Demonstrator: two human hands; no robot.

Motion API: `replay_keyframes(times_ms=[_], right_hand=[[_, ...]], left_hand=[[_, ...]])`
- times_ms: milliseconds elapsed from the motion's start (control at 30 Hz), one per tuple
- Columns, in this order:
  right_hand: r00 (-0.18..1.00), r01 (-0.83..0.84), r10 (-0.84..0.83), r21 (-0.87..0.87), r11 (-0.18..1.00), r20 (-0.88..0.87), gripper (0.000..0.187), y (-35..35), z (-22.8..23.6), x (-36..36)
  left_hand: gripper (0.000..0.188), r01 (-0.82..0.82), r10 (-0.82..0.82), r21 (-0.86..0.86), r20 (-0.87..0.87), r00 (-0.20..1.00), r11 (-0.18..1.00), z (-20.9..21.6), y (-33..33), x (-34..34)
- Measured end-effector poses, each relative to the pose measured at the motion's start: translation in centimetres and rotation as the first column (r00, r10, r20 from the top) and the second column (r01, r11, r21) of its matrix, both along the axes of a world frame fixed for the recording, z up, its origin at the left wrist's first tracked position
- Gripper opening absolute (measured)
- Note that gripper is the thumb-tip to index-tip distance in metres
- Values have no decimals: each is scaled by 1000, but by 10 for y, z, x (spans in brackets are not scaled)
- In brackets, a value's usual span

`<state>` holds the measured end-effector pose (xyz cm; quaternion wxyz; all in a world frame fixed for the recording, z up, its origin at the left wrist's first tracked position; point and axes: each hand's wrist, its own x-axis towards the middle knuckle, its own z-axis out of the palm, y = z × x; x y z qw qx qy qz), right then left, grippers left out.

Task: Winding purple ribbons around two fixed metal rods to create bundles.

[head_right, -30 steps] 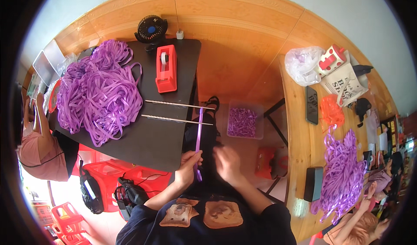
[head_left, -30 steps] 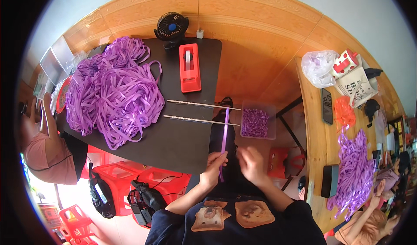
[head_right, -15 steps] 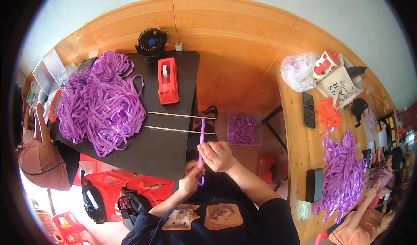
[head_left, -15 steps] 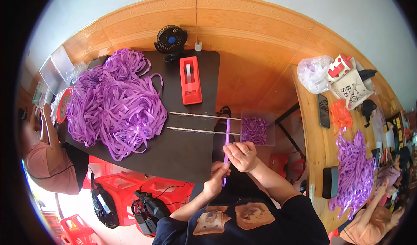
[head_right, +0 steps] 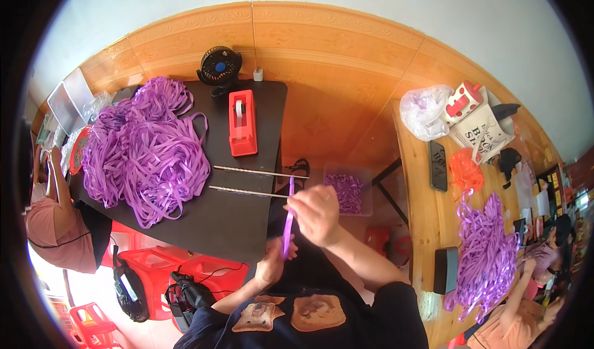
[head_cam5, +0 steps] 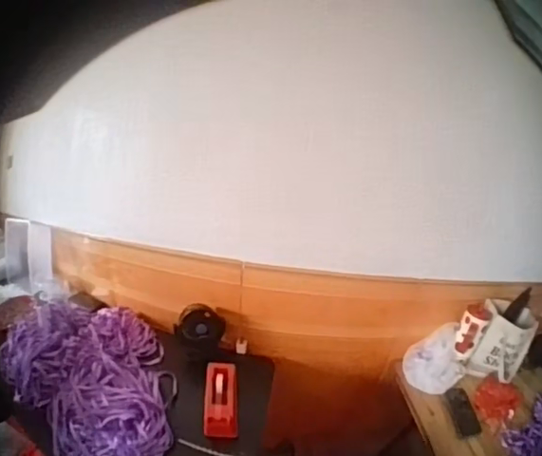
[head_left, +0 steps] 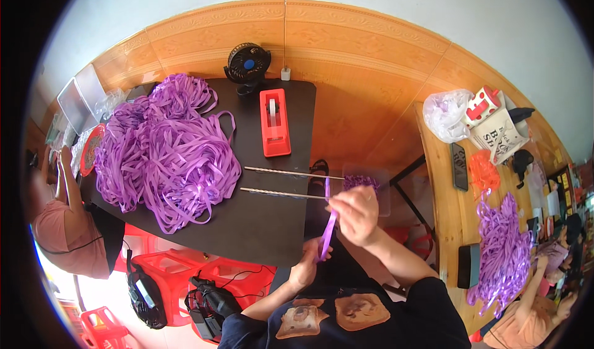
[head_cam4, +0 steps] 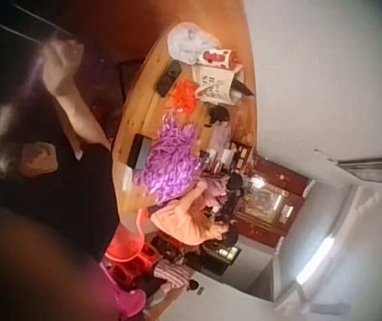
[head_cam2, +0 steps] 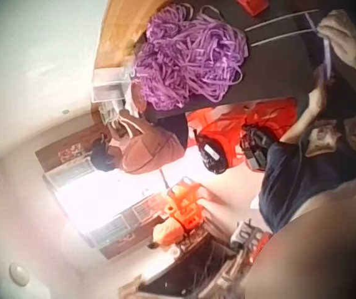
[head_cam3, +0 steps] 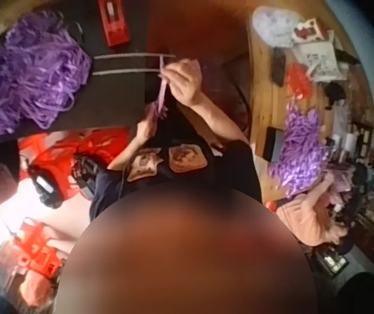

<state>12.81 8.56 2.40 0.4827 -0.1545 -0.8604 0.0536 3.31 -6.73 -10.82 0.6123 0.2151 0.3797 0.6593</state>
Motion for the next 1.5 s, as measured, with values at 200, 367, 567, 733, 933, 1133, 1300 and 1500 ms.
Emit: replay_keyframes(times_ms=[200, 367, 567, 733, 933, 1133, 1300, 1500], right_hand=[[972, -223, 136, -570, 790, -191, 11, 70, 2, -23], [928, -364, 77, -847, 387, -364, 7, 108, -26, -34], [922, -385, 30, -902, 195, -386, 12, 117, -45, -40], [933, -355, -36, -933, 63, -357, 10, 117, -61, -40], [950, -308, -68, -949, -71, -304, 9, 108, -87, -33], [964, -264, -100, -925, -273, -246, 16, 64, -97, -23], [949, -306, -205, -848, -433, -238, 17, 32, -125, -6], [987, -162, -61, -843, -514, -152, 16, -7, -132, 18]], left_hand=[[36, -15, 15, -3, -70, 997, 1000, 9, 30, 6], [37, -69, 71, 20, -120, 990, 997, 13, 62, 12], [31, -177, 185, 54, -239, 953, 983, 19, 93, 3], [31, -262, 269, 61, -270, 925, 963, 22, 111, -1], [34, -360, 389, 155, -266, 882, 920, 26, 129, 4], [32, -382, 462, 264, -419, 782, 886, 12, 138, -1], [13, -383, 428, 194, -345, 835, 903, 6, 126, 3], [15, -290, 285, -86, -66, 956, 953, 21, 90, 10]])
